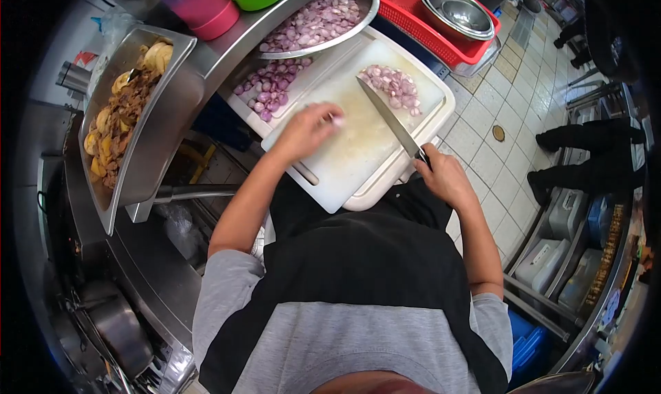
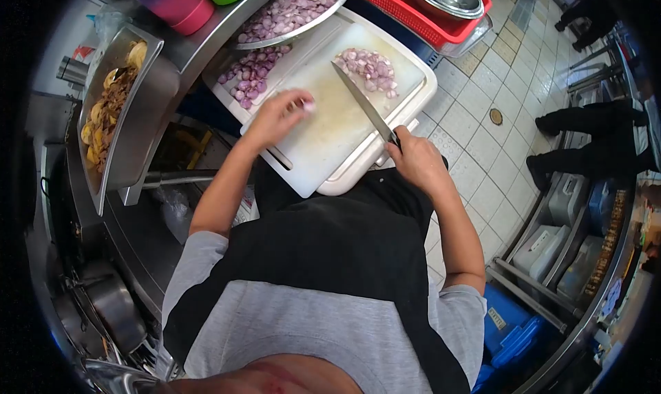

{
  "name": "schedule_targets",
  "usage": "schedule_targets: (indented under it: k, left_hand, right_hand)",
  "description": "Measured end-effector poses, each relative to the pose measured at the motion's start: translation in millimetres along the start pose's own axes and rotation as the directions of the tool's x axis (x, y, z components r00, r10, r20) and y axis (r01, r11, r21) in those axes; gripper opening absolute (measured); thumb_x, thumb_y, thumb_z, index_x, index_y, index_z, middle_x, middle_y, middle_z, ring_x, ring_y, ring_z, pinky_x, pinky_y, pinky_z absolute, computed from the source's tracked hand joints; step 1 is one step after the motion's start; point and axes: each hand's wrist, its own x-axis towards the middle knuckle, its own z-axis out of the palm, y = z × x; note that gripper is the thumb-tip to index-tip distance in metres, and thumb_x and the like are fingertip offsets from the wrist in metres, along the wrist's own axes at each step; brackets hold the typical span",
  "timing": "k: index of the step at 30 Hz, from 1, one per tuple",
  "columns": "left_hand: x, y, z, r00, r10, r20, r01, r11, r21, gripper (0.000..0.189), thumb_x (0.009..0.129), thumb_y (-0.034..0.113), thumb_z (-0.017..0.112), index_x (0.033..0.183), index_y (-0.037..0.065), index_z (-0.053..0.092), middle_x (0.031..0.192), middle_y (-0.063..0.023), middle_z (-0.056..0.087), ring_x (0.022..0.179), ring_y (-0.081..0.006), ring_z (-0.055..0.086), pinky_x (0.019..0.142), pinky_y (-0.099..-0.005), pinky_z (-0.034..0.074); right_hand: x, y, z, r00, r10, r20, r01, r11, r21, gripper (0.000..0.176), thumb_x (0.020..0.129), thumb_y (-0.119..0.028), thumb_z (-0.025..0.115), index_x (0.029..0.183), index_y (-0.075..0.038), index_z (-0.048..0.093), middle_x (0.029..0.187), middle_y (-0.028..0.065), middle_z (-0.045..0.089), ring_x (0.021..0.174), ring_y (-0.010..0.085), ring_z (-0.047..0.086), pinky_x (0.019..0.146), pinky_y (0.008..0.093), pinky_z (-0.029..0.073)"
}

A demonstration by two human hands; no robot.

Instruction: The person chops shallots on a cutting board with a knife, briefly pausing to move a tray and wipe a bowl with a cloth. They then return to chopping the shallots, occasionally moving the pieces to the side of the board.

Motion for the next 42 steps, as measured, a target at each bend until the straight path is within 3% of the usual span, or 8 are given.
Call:
schedule_targets:
  k: [3, 5, 8, 17, 24, 29, 35, 42]
  left_hand:
    - [-22.3, 8.1, 15.8, 0.972, 0.032, 0.232, 0.012, 0.982, -0.186, 0.028, 0.083, 0.002, 0.069, 0.110, 0.007, 0.066, 0.102, -0.0095, 0.067, 0.094, -0.0221, 0.064, 0.081, -0.0331, 0.052]
    - [-28.2, 5.8, 21.8, 0.989, 0.135, 0.059, -0.128, 0.986, -0.108, 0.026, 0.084, -0.001, 0.066, 0.109, 0.006, 0.068, 0.103, -0.0096, 0.067, 0.095, -0.0216, 0.065, 0.080, -0.0315, 0.053]
    - [-32.6, 7.1, 24.4, 0.999, 0.031, -0.037, -0.034, 0.997, -0.064, 0.024, 0.083, -0.001, 0.066, 0.106, 0.006, 0.071, 0.103, -0.0093, 0.067, 0.090, -0.0244, 0.067, 0.079, -0.0338, 0.054]
    - [-43.0, 11.7, 44.1, 0.978, 0.024, -0.209, -0.042, 0.996, -0.081, 0.018, 0.082, 0.001, 0.070, 0.100, 0.005, 0.073, 0.101, -0.0109, 0.069, 0.084, -0.0246, 0.069, 0.073, -0.0320, 0.055]
    - [-42.7, 14.8, 45.8, 0.976, 0.003, -0.219, -0.028, 0.993, -0.111, 0.017, 0.081, -0.001, 0.070, 0.098, 0.004, 0.073, 0.099, -0.0115, 0.069, 0.084, -0.0242, 0.069, 0.073, -0.0321, 0.055]
    - [-42.8, 14.2, 46.7, 0.972, 0.021, -0.236, -0.050, 0.992, -0.118, 0.018, 0.081, -0.002, 0.069, 0.098, 0.004, 0.073, 0.097, -0.0110, 0.069, 0.083, -0.0237, 0.069, 0.072, -0.0315, 0.055]
    - [-44.4, 16.7, 45.0, 0.972, 0.000, -0.235, -0.023, 0.995, -0.094, 0.017, 0.081, -0.002, 0.069, 0.097, 0.004, 0.072, 0.097, -0.0104, 0.069, 0.081, -0.0235, 0.069, 0.070, -0.0312, 0.055]
    - [-44.1, 18.4, 44.8, 0.971, -0.002, -0.238, -0.025, 0.993, -0.113, 0.016, 0.082, -0.002, 0.069, 0.097, 0.004, 0.072, 0.097, -0.0105, 0.069, 0.080, -0.0221, 0.069, 0.069, -0.0301, 0.055]
  right_hand:
    - [-5.9, -14.1, 1.3, 0.999, -0.040, 0.032, 0.041, 0.998, -0.055, 0.030, 0.094, -0.028, 0.058, 0.099, 0.000, 0.050, 0.075, 0.0266, 0.064, 0.076, 0.0462, 0.063, 0.068, 0.0547, 0.049]
    - [-9.8, -23.4, 3.6, 0.992, -0.115, 0.057, 0.120, 0.988, -0.097, 0.028, 0.094, -0.028, 0.057, 0.096, -0.001, 0.048, 0.073, 0.0234, 0.064, 0.073, 0.0444, 0.064, 0.066, 0.0535, 0.050]
    - [-13.2, -24.9, 14.5, 0.982, -0.172, 0.072, 0.180, 0.977, -0.116, 0.028, 0.094, -0.027, 0.057, 0.096, -0.001, 0.047, 0.073, 0.0218, 0.065, 0.072, 0.0430, 0.064, 0.064, 0.0527, 0.050]
    - [-16.4, -30.2, 17.3, 0.976, -0.197, 0.090, 0.209, 0.966, -0.149, 0.028, 0.095, -0.027, 0.057, 0.096, -0.002, 0.044, 0.070, 0.0197, 0.064, 0.067, 0.0415, 0.063, 0.057, 0.0514, 0.048]
    - [-36.8, -30.5, 6.8, 0.964, -0.248, 0.091, 0.260, 0.954, -0.151, 0.029, 0.096, -0.026, 0.055, 0.095, 0.001, 0.045, 0.063, 0.0182, 0.062, 0.061, 0.0388, 0.064, 0.052, 0.0480, 0.049]
    - [12.8, -38.2, 41.0, 0.961, -0.265, 0.079, 0.272, 0.958, -0.092, 0.028, 0.096, -0.026, 0.055, 0.096, 0.000, 0.045, 0.065, 0.0194, 0.062, 0.064, 0.0404, 0.064, 0.056, 0.0501, 0.049]
    - [-12.5, -49.4, 7.1, 0.964, -0.214, 0.155, 0.237, 0.960, -0.151, 0.028, 0.096, -0.026, 0.055, 0.096, -0.001, 0.044, 0.066, 0.0191, 0.063, 0.064, 0.0399, 0.063, 0.056, 0.0497, 0.049]
    - [10.6, -41.2, 44.4, 0.954, -0.295, 0.047, 0.298, 0.951, -0.086, 0.026, 0.096, -0.025, 0.054, 0.095, -0.001, 0.044, 0.062, 0.0171, 0.062, 0.061, 0.0394, 0.063, 0.053, 0.0494, 0.049]
